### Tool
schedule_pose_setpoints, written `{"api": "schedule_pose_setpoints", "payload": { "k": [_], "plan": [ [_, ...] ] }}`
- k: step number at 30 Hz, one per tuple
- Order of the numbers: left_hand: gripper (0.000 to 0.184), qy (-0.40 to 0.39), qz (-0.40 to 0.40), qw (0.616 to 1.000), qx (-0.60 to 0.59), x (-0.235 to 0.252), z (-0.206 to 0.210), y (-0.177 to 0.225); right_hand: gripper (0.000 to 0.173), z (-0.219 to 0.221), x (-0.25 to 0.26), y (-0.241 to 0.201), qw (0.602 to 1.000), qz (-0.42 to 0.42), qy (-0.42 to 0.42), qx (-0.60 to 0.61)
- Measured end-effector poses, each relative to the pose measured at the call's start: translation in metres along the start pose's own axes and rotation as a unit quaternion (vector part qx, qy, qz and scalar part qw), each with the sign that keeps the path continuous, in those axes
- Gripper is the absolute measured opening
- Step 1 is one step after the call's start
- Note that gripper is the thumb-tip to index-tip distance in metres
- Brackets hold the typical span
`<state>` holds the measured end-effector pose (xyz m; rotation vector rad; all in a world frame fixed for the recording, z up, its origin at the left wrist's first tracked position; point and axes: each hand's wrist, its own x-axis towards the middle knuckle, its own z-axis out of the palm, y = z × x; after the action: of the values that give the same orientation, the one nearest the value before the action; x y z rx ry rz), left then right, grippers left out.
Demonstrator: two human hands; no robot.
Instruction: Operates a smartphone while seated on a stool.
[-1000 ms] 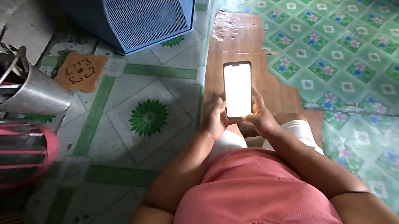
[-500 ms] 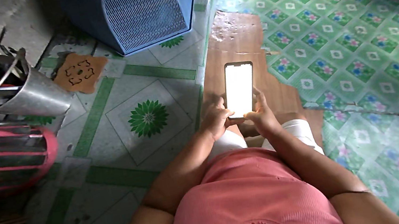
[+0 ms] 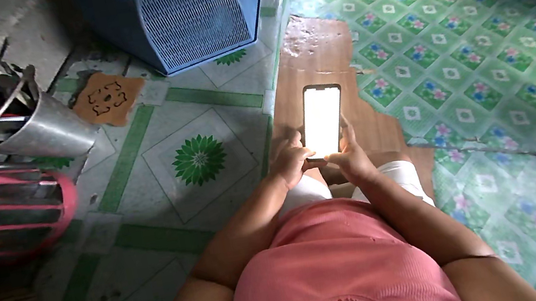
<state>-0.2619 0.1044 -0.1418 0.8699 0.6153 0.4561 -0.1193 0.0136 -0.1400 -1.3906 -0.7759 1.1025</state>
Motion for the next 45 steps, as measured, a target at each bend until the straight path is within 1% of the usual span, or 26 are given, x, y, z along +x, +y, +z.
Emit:
{"api": "schedule_pose_setpoints", "payload": {
  "k": [3, 9, 18, 24, 28, 36, 45],
  "plan": [
    [0.052, 0.002, -0.003, 1.0, -0.004, -0.0006, 0.0012, 0.0018, 0.116, -0.0007, 0.0012, -0.0002, 1.0, 0.004, 0.0, -0.005],
    [0.053, 0.006, -0.004, 1.0, -0.011, -0.0007, 0.0005, 0.0027, 0.113, -0.0047, 0.0026, 0.0074, 0.997, -0.034, -0.038, 0.059],
    [0.056, 0.009, -0.008, 1.0, -0.014, 0.0008, -0.0005, 0.0026, 0.115, -0.0009, 0.0053, 0.0074, 0.997, -0.027, -0.029, 0.066],
    [0.046, 0.001, -0.003, 1.0, -0.013, -0.0007, -0.0003, 0.0023, 0.113, -0.0011, 0.0048, 0.008, 0.997, -0.022, -0.019, 0.068],
    [0.05, 0.005, -0.007, 1.0, -0.004, 0.0002, -0.0013, 0.0009, 0.111, 0.0005, 0.0037, 0.0065, 0.998, -0.015, -0.01, 0.055],
    [0.046, 0.0, -0.006, 1.0, -0.008, 0.0003, -0.0016, 0.001, 0.11, 0.0005, 0.0042, 0.0076, 0.998, -0.029, -0.012, 0.056],
    [0.041, 0.001, -0.003, 1.0, -0.007, 0.0011, -0.0015, -0.0002, 0.11, 0.0008, 0.0034, 0.0059, 0.999, -0.018, -0.002, 0.046]
  ]
}}
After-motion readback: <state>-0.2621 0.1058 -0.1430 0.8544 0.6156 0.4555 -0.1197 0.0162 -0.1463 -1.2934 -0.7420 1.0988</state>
